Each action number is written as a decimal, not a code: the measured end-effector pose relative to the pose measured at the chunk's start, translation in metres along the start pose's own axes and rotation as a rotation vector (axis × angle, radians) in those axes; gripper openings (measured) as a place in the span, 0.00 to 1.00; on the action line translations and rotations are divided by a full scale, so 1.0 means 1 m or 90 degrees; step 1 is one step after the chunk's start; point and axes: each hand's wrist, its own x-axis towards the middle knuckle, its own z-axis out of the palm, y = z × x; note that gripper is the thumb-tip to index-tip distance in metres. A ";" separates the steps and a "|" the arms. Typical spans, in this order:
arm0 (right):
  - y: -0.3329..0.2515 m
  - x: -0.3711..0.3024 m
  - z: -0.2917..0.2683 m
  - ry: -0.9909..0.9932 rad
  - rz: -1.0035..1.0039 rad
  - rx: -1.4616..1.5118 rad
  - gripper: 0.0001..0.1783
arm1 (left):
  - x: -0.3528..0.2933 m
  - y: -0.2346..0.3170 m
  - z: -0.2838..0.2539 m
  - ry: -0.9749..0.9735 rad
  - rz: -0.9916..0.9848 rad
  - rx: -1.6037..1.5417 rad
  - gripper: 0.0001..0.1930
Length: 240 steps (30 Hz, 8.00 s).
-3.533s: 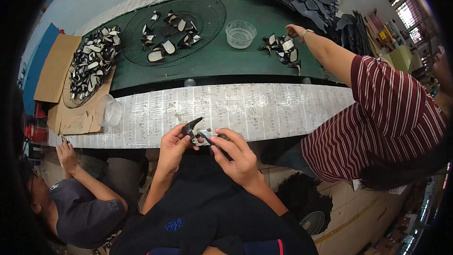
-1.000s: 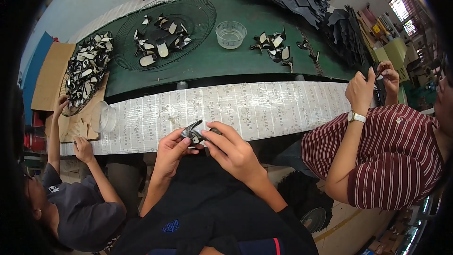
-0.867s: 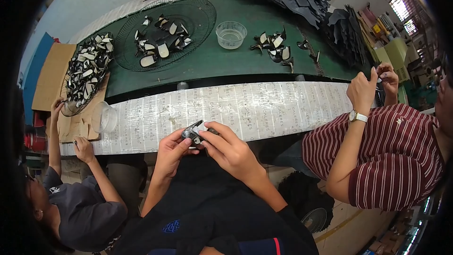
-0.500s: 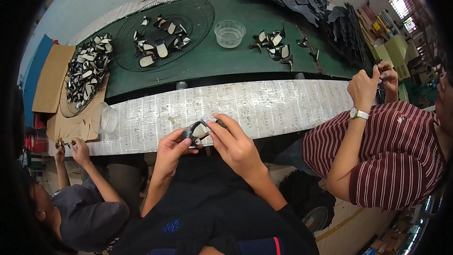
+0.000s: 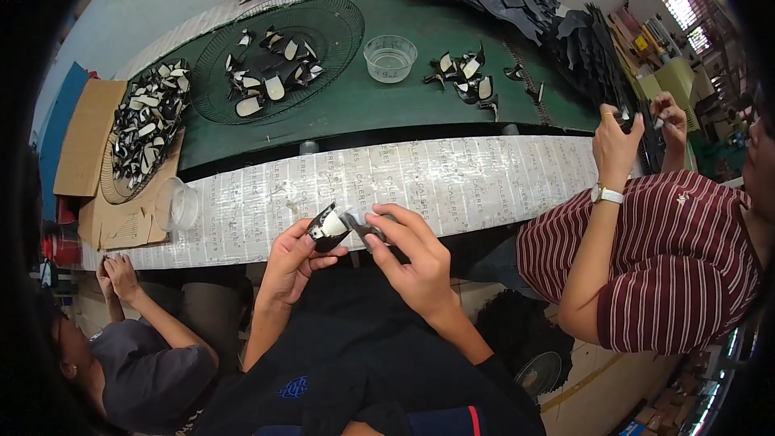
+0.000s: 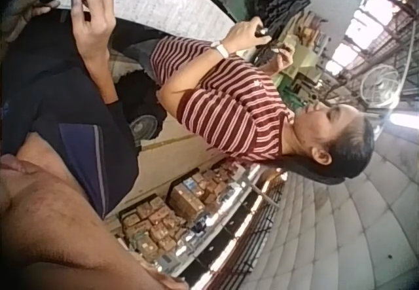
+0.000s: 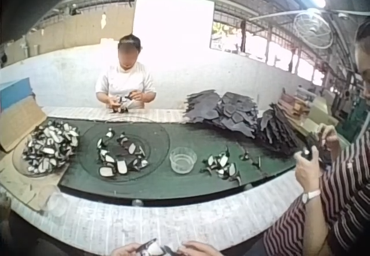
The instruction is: Assembling and cleaning small components for shoe manufacturing at a workbench.
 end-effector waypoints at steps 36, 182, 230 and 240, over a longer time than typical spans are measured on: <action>-0.001 0.002 0.010 -0.005 -0.103 -0.112 0.15 | 0.002 -0.001 0.003 0.007 0.019 0.009 0.14; 0.068 -0.007 -0.015 0.036 0.311 0.541 0.16 | 0.016 -0.017 -0.016 0.011 0.096 0.145 0.18; 0.011 0.000 -0.011 -0.092 -0.137 -0.028 0.16 | 0.009 -0.011 0.013 -0.009 0.071 0.194 0.17; 0.018 0.000 -0.002 -0.116 -0.163 -0.066 0.19 | 0.011 -0.012 0.015 0.006 0.064 0.207 0.17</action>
